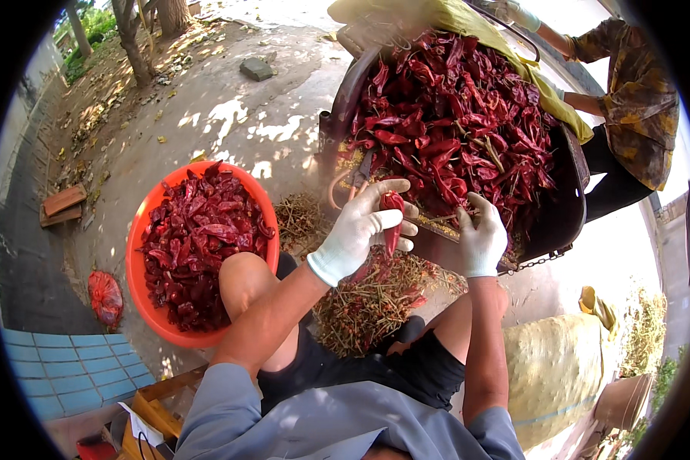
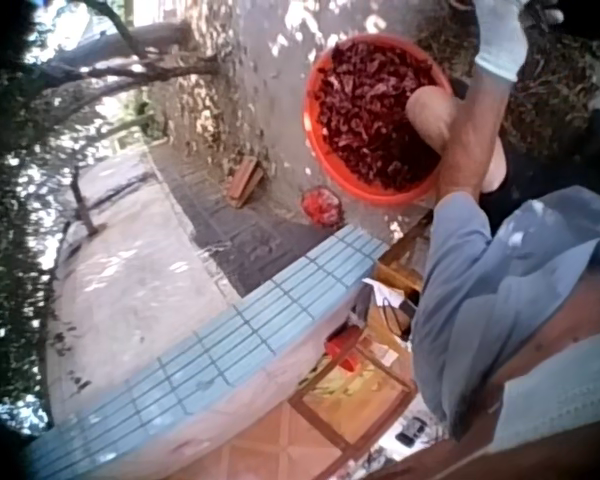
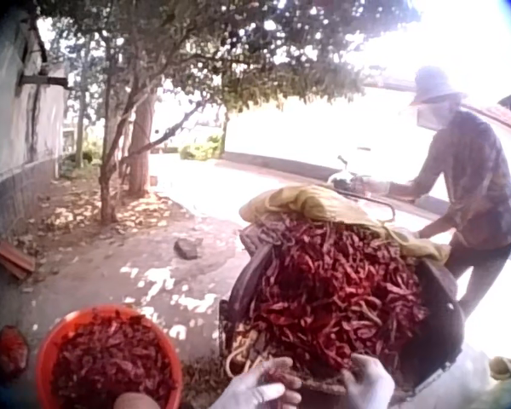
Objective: The person removes stems from dried red peppers by hand and with a knife, placing the processed peppers into a red basin.
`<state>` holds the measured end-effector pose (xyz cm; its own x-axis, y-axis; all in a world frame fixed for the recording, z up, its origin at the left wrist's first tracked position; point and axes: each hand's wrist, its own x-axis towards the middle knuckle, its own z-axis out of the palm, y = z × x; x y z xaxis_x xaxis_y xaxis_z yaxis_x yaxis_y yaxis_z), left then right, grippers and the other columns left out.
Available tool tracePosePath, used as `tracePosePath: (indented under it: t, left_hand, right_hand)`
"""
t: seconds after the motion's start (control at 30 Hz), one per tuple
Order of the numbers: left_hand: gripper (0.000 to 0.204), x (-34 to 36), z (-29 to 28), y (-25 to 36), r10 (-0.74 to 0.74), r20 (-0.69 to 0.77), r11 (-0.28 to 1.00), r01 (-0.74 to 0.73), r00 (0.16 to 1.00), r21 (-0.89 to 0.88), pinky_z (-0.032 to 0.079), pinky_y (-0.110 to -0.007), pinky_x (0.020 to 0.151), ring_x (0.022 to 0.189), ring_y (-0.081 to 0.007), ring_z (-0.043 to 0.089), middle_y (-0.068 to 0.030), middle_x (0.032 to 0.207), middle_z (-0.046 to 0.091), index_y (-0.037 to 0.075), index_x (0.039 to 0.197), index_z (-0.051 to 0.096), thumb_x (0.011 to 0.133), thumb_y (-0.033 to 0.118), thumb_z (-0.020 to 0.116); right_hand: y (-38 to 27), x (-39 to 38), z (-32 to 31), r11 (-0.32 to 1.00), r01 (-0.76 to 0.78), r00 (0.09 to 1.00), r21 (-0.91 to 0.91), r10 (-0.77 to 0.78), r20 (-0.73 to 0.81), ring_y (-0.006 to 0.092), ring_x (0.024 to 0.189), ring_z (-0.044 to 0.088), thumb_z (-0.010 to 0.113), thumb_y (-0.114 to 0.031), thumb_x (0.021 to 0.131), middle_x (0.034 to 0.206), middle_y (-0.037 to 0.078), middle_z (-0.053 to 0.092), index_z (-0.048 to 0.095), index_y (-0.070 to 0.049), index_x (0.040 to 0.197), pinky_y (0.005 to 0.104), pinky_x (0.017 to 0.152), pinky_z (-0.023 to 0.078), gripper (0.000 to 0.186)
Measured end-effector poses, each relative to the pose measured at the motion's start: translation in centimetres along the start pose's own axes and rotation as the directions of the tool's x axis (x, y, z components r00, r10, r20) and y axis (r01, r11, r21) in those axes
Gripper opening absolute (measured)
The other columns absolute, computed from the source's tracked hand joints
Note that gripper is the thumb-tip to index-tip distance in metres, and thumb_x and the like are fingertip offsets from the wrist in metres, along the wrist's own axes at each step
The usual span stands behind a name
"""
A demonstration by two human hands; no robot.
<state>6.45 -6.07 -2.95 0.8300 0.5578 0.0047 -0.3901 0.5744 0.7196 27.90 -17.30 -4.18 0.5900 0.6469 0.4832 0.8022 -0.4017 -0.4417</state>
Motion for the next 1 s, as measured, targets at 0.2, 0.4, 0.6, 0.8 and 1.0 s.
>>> tracePosePath:
  t: [0.2, 0.4, 0.6, 0.8, 1.0]
  left_hand:
    - [0.023, 1.0, -0.9, -1.3, 0.032, -0.065, 0.994, -0.024, 0.997, 0.109, 0.059, -0.028, 0.061, 0.089, -0.0199, 0.069, -0.0096, 0.105, 0.065, 0.002, 0.113, 0.060, 0.091, -0.002, 0.057]
    - [0.016, 1.1, 0.5, -0.4, 0.101, -0.125, 0.857, -0.023, 0.987, 0.515, 0.050, -0.023, 0.053, 0.070, -0.0089, 0.064, -0.0043, 0.094, 0.067, 0.002, 0.105, 0.068, 0.089, 0.004, 0.066]
    - [0.038, 1.6, 0.8, -2.1, 0.627, 0.421, -0.092, -0.475, 0.655, 0.875, 0.058, -0.030, 0.070, 0.080, -0.0235, 0.069, -0.0049, 0.107, 0.069, 0.016, 0.113, 0.070, 0.077, 0.010, 0.078]
    - [0.054, 0.0, 1.4, -3.4, 0.230, 0.554, -0.232, -0.508, 0.800, 0.830, 0.058, -0.032, 0.065, 0.079, -0.0215, 0.071, -0.0027, 0.129, 0.062, 0.022, 0.129, 0.063, 0.077, 0.029, 0.076]
    - [0.038, -0.2, 0.7, -4.5, 0.200, 0.400, -0.073, -0.394, 0.894, 0.916, 0.056, -0.034, 0.066, 0.078, -0.0233, 0.070, -0.0047, 0.106, 0.068, 0.016, 0.114, 0.068, 0.081, 0.035, 0.074]
  right_hand:
    - [2.1, 2.5, 2.6, 0.992, 0.045, 0.999, -0.121, -0.043, 0.015, 0.0283, 0.084, 0.069, 0.078, -0.022, 0.079, 0.097, 0.007, 0.071, 0.071, -0.015, 0.103, 0.0368, 0.074, 0.054, 0.026]
    - [1.8, 5.0, -1.1, 0.810, -0.378, 0.925, 0.448, 0.350, 0.147, 0.0095, 0.059, 0.063, 0.070, -0.017, 0.091, 0.087, 0.007, 0.073, 0.068, 0.000, 0.109, 0.0260, 0.051, 0.050, 0.025]
    - [-2.0, 1.9, -4.1, 0.421, -0.620, 0.785, 0.663, 0.359, 0.506, 0.0049, 0.049, 0.051, 0.070, -0.018, 0.093, 0.072, -0.003, 0.059, 0.066, -0.003, 0.107, 0.0196, 0.041, 0.038, 0.021]
    - [-2.7, -4.7, -4.3, 0.382, -0.779, 0.588, 0.497, 0.170, 0.791, 0.0043, 0.048, 0.050, 0.064, -0.021, 0.096, 0.070, -0.002, 0.060, 0.066, -0.002, 0.098, 0.0186, 0.042, 0.036, 0.018]
    - [-2.2, -6.1, -5.6, 0.437, -0.699, 0.668, 0.566, 0.116, 0.735, 0.0104, 0.066, 0.062, 0.060, -0.026, 0.099, 0.088, 0.006, 0.066, 0.064, 0.001, 0.119, 0.0242, 0.057, 0.050, 0.033]
